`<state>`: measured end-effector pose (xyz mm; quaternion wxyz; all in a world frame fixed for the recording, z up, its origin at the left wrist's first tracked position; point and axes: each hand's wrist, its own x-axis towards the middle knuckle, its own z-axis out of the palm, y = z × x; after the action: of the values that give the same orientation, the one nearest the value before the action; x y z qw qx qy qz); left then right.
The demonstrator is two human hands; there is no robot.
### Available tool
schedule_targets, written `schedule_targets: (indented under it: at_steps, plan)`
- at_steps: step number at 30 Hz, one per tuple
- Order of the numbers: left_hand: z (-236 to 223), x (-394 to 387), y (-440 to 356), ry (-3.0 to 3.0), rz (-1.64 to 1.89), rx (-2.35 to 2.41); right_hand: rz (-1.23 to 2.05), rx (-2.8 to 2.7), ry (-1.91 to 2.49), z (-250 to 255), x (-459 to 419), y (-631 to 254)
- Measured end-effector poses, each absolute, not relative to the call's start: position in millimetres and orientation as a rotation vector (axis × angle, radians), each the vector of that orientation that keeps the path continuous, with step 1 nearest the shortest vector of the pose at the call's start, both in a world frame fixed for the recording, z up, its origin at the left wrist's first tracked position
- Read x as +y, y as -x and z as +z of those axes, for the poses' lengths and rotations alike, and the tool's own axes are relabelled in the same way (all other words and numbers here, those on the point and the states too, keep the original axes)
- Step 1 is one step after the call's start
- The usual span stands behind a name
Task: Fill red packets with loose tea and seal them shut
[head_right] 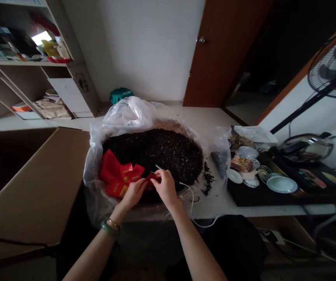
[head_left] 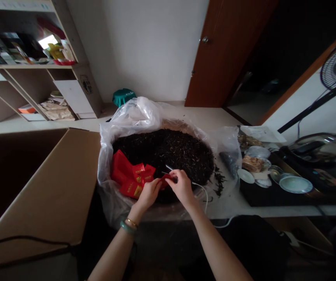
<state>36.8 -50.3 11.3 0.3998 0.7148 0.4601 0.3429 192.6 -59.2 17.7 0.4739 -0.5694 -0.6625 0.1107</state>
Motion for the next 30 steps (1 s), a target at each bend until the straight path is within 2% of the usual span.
schedule_targets:
  at_steps: [7,16,24,30]
  plan:
    - [16.7,-54.6,-29.8,-1.751,0.850,1.232,0.287,-1.752,1.487,17.2,-56.3,-187.1]
    - [18.0,-46.7,-17.1,-1.634,0.919,1.186,0.053,-1.900,1.384,30.3,-58.0,-199.1]
    - [24.7,-54.2,-18.4,-1.873,0.911,1.289,0.294,-1.797,1.457,32.7,-68.0,-199.0]
    - [28.2,-51.6,-12.5,-1.965,0.831,1.220,0.745,-1.740,1.367,45.5,-71.6,-197.0]
